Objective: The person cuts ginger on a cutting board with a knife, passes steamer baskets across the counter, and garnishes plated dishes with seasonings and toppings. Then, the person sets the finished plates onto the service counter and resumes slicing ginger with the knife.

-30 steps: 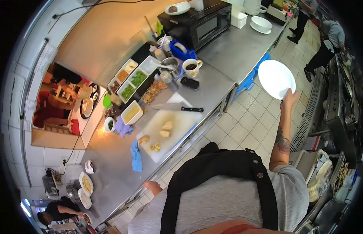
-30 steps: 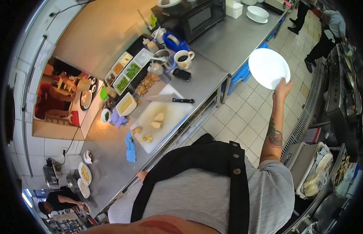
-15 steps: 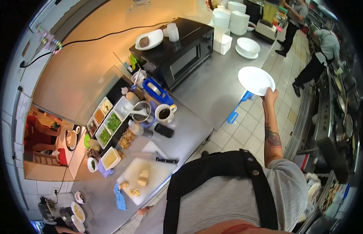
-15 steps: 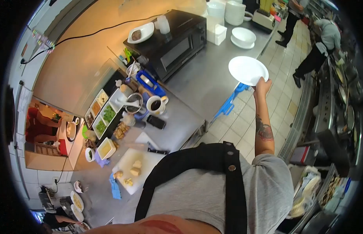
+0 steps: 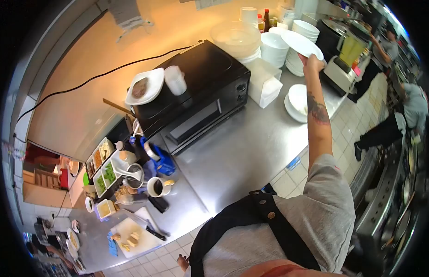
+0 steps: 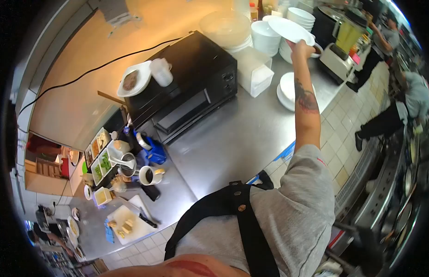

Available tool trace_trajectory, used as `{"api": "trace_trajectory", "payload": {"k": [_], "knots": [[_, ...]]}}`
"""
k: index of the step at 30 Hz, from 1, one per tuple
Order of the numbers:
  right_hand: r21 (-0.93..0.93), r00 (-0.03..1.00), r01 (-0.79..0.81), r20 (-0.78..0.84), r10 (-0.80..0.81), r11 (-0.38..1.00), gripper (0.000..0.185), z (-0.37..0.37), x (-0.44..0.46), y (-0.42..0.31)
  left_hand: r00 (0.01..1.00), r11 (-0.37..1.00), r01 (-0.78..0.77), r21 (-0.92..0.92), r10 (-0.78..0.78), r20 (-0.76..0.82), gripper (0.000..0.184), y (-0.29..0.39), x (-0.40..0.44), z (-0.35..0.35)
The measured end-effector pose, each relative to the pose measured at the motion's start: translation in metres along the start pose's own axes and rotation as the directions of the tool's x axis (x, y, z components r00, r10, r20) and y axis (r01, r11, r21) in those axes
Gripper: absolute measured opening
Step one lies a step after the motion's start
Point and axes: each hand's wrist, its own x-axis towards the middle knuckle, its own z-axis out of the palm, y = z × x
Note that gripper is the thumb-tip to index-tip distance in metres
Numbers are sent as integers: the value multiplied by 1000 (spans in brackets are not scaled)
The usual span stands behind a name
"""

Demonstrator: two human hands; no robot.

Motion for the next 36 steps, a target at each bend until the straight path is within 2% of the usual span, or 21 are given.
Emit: {"api": "trace_trajectory", "payload": {"k": [1,3,5,8,11,13,15,16,18,20,21,23,25,26,28,29,32,36], "knots": [[35,996,-87,32,85,996,39,23,25,14,985,985,-167,50,169,-33,53,23,-17,-1],[48,972,-235,28,234,971,40,61,64,46,987,980,143,-136,-131,92,51,100,-5,0],[10,938,-344,-36,344,939,54,93,99,74,924,878,376,-296,-330,195,48,161,6,-8],[-186,934,-348,-156,322,919,65,130,104,69,804,634,592,-497,-504,314,45,227,20,-14],[-359,925,-374,-211,316,855,77,144,146,102,679,320,690,-649,-596,428,42,279,23,-28],[-453,883,-421,-404,240,786,50,154,190,150,595,124,709,-694,-634,494,40,304,15,-35],[-396,884,-414,-392,256,820,52,152,221,184,496,-74,708,-702,-656,569,38,327,1,-39],[-461,897,-428,-324,302,777,76,148,243,208,446,-164,699,-696,-661,604,37,336,-9,-40],[-630,932,-357,-193,307,689,75,145,259,222,336,-340,673,-657,-651,681,35,356,-36,-35],[-800,949,-213,-34,312,561,73,148,279,245,239,-493,634,-596,-608,757,34,379,-71,-26],[-864,947,-120,48,319,488,72,149,289,253,221,-536,632,-559,-568,793,33,392,-84,-20],[-934,919,53,184,350,352,70,166,299,268,223,-573,647,-503,-488,844,31,408,-95,-10],[-958,881,193,265,392,213,68,183,308,276,319,-544,671,-505,-403,858,35,399,-82,-5],[-957,862,257,291,415,137,67,190,317,281,276,-442,753,-487,-460,844,40,409,-75,-29],[-931,831,364,327,451,5,66,196,328,283,274,-344,806,-482,-505,818,44,417,-64,-58],[-913,819,405,338,463,-50,65,198,332,280,282,-357,818,-450,-434,856,46,412,-63,-57],[-845,786,503,359,503,-182,62,203,346,278,259,-326,821,-470,-520,814,44,421,-60,-113],[-752,753,586,365,548,-303,60,205,356,266,254,-338,801,-495,-557,791,45,424,-64,-127]]}}
